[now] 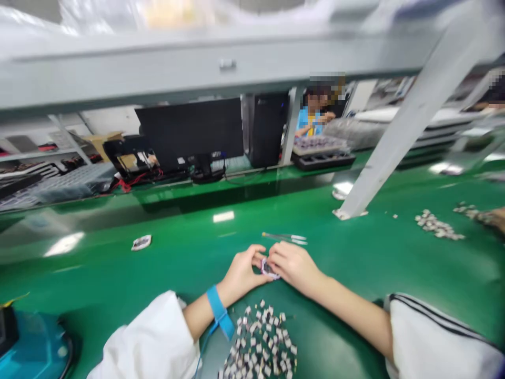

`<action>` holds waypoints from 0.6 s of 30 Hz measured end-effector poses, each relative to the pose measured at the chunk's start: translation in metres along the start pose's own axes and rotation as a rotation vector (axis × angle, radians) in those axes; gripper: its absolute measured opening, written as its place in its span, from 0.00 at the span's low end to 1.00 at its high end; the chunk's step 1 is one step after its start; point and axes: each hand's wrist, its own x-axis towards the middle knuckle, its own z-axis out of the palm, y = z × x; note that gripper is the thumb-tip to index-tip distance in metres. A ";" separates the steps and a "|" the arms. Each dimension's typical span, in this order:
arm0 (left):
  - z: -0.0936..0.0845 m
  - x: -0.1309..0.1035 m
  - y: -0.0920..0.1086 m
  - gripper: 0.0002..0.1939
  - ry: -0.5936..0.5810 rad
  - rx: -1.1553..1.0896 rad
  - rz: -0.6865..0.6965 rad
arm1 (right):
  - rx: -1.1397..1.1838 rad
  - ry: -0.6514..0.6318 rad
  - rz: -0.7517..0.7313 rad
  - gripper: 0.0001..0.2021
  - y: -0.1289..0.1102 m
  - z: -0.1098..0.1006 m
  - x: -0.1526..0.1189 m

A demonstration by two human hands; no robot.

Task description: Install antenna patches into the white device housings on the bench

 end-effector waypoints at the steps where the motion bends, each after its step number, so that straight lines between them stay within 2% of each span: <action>1: 0.001 0.001 0.000 0.28 0.002 0.000 0.000 | -0.036 -0.004 -0.019 0.08 0.000 0.002 0.002; 6: 0.002 0.006 -0.004 0.27 0.029 -0.004 -0.001 | -0.194 -0.055 -0.144 0.06 0.007 0.018 0.014; 10: 0.002 0.010 -0.010 0.28 0.027 -0.002 -0.037 | -0.231 -0.155 -0.286 0.07 0.009 0.017 0.028; 14: 0.002 0.022 -0.023 0.28 -0.029 0.024 -0.141 | -0.250 -0.223 -0.352 0.07 0.005 -0.004 0.038; 18: -0.005 0.027 -0.023 0.14 -0.072 0.062 -0.211 | -0.276 -0.208 -0.353 0.08 -0.001 -0.036 0.038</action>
